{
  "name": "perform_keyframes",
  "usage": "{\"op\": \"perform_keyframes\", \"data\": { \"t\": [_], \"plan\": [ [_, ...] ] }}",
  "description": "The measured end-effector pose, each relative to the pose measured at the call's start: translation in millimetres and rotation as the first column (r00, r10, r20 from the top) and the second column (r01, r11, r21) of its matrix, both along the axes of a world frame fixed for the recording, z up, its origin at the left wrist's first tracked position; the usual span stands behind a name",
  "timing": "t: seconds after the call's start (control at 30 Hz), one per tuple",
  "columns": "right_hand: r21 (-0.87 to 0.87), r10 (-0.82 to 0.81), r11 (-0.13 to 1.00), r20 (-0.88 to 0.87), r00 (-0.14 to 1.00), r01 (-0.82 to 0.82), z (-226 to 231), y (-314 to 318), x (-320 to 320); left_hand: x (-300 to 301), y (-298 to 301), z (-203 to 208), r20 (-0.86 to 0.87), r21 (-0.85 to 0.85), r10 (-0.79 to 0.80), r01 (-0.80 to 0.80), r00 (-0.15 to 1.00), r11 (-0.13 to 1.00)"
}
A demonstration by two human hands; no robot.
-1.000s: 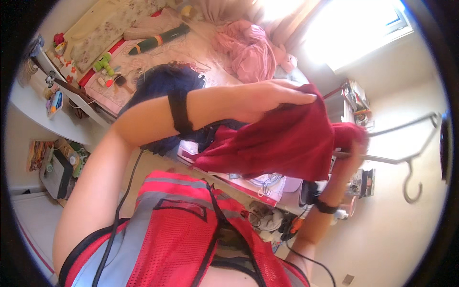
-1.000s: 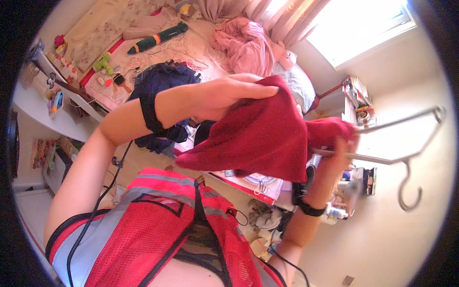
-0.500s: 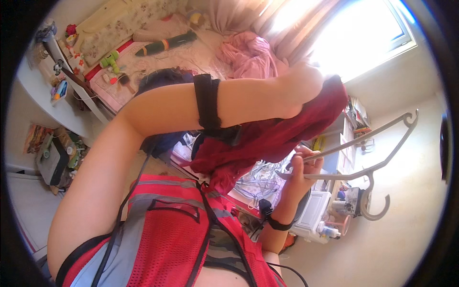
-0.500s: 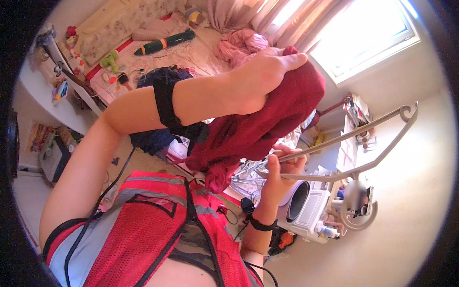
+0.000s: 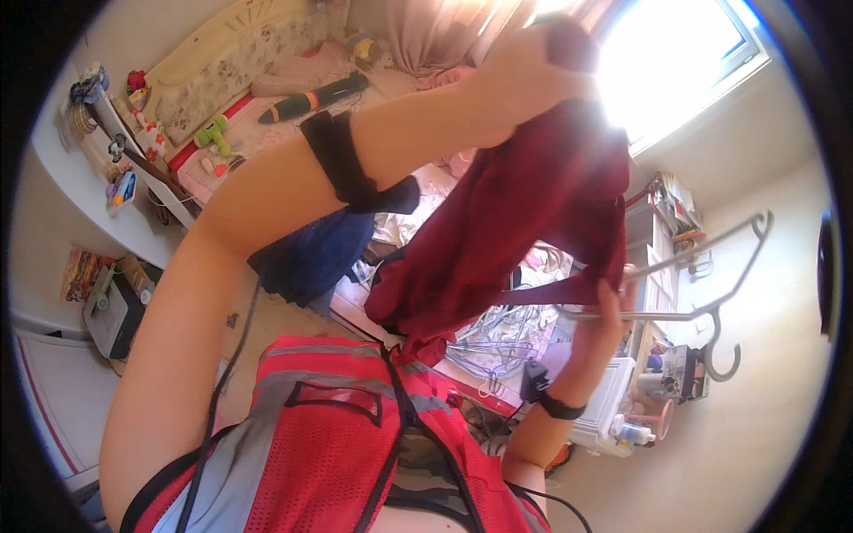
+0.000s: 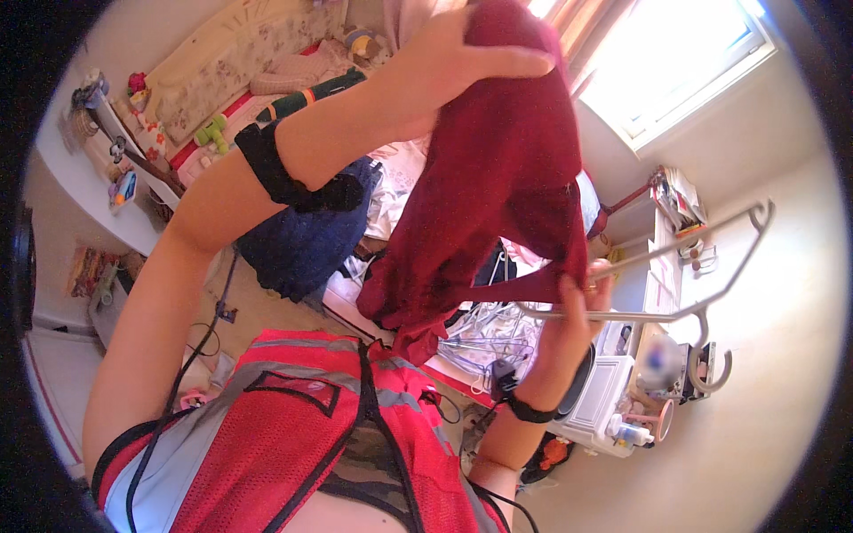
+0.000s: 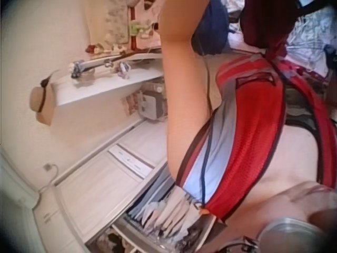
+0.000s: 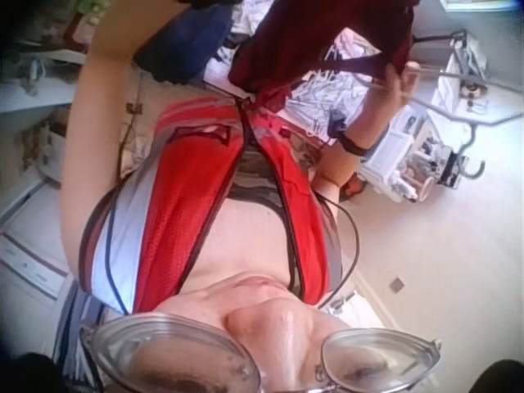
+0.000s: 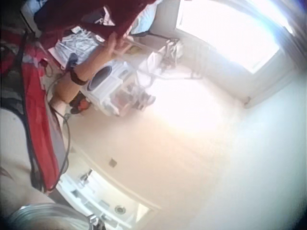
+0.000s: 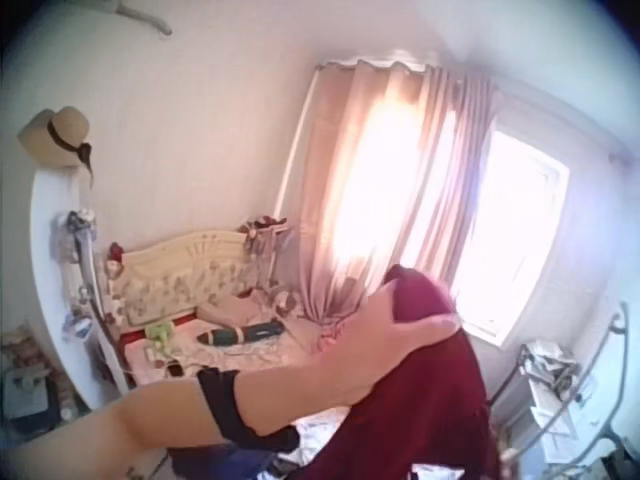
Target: The person buttons a navy shirt, then places a red shirt, a black shirt, and a white garment onto plastic hangers and hangs them in a closet.
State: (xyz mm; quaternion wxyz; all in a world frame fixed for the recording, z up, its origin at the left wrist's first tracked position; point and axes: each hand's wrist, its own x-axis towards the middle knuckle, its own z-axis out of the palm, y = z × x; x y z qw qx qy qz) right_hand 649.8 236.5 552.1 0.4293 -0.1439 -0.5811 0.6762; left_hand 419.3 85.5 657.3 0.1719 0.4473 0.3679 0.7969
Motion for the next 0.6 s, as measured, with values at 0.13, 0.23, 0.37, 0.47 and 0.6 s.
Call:
{"op": "perform_keyframes", "data": {
  "t": [0.13, 0.23, 0.37, 0.47, 0.6],
  "plan": [
    [-0.090, 0.157, 0.981, -0.172, 0.973, -0.174, 41, 9, 12, -18, -6, -45, 0.102, -0.153, -0.153, 0.168, 0.983, 0.974],
    [-0.157, 0.025, 0.987, -0.108, 0.994, -0.042, 39, 14, 12, -25, -28, -81, 0.273, -0.407, -0.187, 0.289, 0.944, 0.866],
    [-0.131, 0.252, 0.958, -0.030, 0.967, -0.254, 12, 7, -1, -14, -27, -165, 0.638, -0.307, -0.207, 0.491, 0.742, 0.815],
    [-0.287, 0.375, 0.884, -0.038, 0.926, -0.370, 0, -5, -16, -6, -34, -207, 0.768, -0.209, -0.209, 0.544, 0.606, 0.812],
    [-0.367, 0.435, 0.827, -0.060, 0.899, -0.425, -8, -6, -29, 26, -28, -257, 0.530, -0.518, -0.020, 0.343, 0.848, 0.783]
  ]
}}
